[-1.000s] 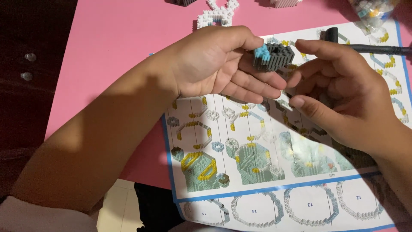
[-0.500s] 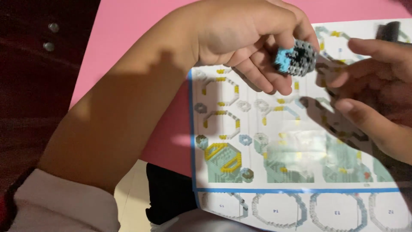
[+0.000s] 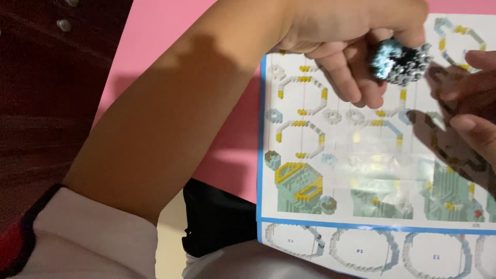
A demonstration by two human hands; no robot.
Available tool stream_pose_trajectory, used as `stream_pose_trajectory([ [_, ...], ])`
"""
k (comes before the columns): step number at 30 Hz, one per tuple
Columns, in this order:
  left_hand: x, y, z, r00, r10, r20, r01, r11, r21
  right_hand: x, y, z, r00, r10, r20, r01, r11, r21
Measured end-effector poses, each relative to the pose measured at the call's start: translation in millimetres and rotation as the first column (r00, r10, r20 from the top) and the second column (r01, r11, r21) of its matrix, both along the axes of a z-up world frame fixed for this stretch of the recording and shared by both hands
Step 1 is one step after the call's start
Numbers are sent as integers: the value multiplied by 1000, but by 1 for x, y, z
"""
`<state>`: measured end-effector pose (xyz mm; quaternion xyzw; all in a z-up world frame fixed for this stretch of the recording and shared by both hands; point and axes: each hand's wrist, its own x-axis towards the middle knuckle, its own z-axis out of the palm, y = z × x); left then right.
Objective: Assembling a 3D model using small interlocking plastic blocks while following printed instructions.
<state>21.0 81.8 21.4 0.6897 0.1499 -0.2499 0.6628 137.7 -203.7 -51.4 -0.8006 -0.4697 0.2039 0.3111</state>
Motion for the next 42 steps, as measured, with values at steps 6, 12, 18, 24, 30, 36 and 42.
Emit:
stream_pose_trajectory([
  [6,-2,2,-4,996,-52,70,49,998,40,-3,-1,-2,969,-91,-229,83,996,-42],
  [12,-5,0,0,994,-36,101,27,995,95,50,-27,-53,984,70,-167,-70,998,6],
  [18,-1,-1,-4,996,-56,75,53,998,43,1,-3,-11,974,-88,-207,75,995,-69],
  [24,-4,-2,8,995,-64,70,58,994,95,2,-5,1,991,-110,-76,108,994,-26],
  [30,1,-5,16,999,-50,0,50,997,63,-1,3,22,998,-8,-56,9,1000,27],
  [36,4,-5,15,1000,-15,23,15,1000,4,-2,9,32,996,81,-48,-76,992,102],
  [42,3,-9,27,998,-50,-29,51,998,44,-9,13,49,995,103,14,-104,993,59],
])
